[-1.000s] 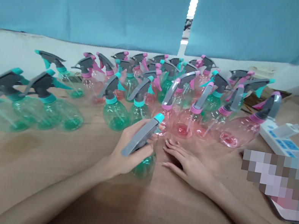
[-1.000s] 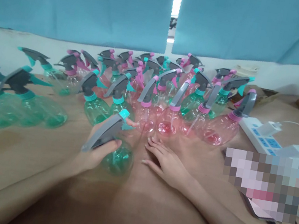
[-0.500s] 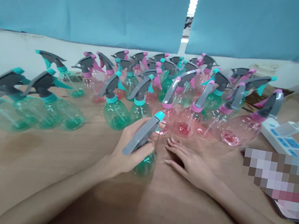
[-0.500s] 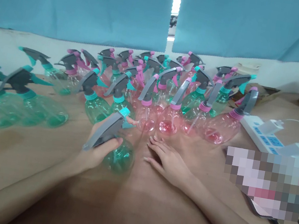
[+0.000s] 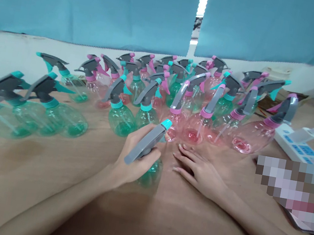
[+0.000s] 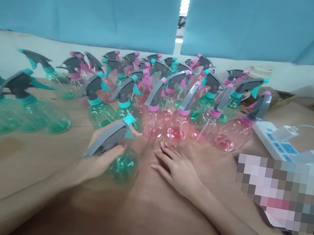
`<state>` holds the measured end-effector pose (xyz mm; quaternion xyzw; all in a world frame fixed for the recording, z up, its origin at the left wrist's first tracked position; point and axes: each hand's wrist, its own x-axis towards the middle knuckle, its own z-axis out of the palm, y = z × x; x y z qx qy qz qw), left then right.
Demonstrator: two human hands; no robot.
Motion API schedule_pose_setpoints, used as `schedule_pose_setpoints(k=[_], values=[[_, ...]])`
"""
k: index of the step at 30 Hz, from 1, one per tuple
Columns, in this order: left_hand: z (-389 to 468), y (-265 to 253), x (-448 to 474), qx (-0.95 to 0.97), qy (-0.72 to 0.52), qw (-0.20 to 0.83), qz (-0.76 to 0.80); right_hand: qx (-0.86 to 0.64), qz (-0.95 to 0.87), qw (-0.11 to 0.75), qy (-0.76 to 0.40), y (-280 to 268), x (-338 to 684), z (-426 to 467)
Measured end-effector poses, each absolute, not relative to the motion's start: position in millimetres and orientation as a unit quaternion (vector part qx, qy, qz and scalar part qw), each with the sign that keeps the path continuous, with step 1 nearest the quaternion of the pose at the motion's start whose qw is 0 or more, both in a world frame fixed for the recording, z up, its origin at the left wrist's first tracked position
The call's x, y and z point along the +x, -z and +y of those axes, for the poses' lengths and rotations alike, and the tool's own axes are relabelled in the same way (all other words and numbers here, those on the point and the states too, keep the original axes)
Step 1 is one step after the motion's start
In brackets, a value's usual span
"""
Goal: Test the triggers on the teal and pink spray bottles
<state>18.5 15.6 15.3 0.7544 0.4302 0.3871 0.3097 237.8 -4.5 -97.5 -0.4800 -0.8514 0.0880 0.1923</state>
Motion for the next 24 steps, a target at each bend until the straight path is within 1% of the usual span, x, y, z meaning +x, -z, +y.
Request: schedule_pose_setpoints(k=[6, 10, 19, 24], values=[[17.8, -11.1, 16.7, 0.743, -0.395, 0.325, 0.433, -0.479, -0.848, 0.205, -0.097, 99.2, 238.5, -4.7], [18.8, -8.9, 14.5, 0.748, -0.396, 0.344, 0.407, -0.475, -0.849, 0.211, -0.098, 99.7, 238.9, -4.4], [22.5, -9.2, 13.7, 0.75, -0.401, 0.344, 0.398, -0.472, -0.848, 0.214, -0.116, 99.6, 240.3, -3.3], [24.4, -7.8, 15.8, 0.73, -0.409, 0.38, 0.396, -0.475, -0.847, 0.207, -0.119, 98.0, 239.1, -2.8]])
